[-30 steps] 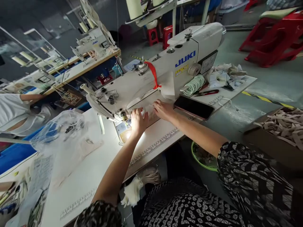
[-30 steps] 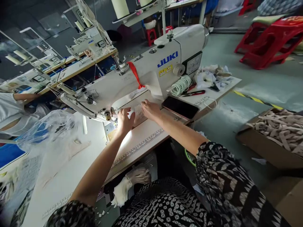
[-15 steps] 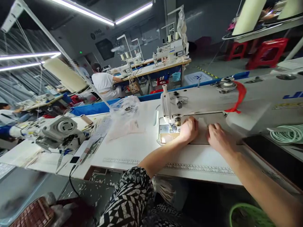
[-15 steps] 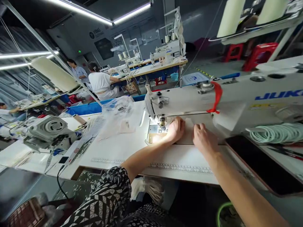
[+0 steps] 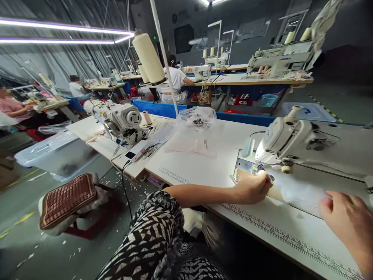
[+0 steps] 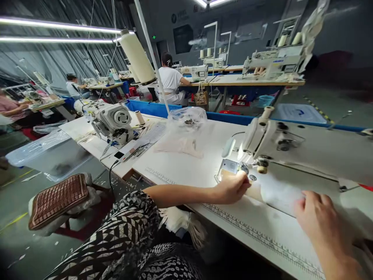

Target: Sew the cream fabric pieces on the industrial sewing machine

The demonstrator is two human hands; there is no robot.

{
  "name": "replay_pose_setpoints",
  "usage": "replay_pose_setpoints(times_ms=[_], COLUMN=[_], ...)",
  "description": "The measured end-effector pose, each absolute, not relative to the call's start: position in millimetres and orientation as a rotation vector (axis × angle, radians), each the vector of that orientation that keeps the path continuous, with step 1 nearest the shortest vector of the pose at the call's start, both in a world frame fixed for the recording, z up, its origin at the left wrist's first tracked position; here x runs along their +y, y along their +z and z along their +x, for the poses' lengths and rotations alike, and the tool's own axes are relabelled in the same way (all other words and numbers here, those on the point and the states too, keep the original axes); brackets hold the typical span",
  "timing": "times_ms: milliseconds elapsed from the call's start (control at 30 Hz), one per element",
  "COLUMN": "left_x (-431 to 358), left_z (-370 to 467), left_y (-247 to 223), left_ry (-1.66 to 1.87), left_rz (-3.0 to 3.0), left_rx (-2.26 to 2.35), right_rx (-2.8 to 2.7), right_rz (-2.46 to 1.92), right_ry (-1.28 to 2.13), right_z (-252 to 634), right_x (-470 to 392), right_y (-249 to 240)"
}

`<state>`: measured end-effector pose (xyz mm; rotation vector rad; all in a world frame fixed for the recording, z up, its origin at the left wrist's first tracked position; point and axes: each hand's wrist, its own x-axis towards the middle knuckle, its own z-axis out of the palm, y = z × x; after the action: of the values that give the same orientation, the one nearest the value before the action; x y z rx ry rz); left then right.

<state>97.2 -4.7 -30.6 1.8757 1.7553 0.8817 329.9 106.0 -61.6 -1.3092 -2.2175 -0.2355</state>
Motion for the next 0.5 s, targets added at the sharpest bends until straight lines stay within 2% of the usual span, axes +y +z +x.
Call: replay_pose_setpoints(times_ms=[167, 333, 500], left_x=[-26.0, -25.9, -34.0], left_z=[31.7, 1.4, -29.4], left_y=[-4.5, -2.2, -3.6], left_ry=[0.488, 0.386, 0.408], left_rz=[1.654, 1.649, 1.789], left_rx=[2.173, 2.31, 2.243], right_rx=[-2.189, -2.271, -2.266], right_rz=[-1.241, -1.385, -1.454], right_ry=[-0.159, -0.137, -0.161], right_z=[326.8, 320.6, 323.7], right_x=[108.0, 88.5, 82.3], right_y=[-58.3, -35.2, -27.4])
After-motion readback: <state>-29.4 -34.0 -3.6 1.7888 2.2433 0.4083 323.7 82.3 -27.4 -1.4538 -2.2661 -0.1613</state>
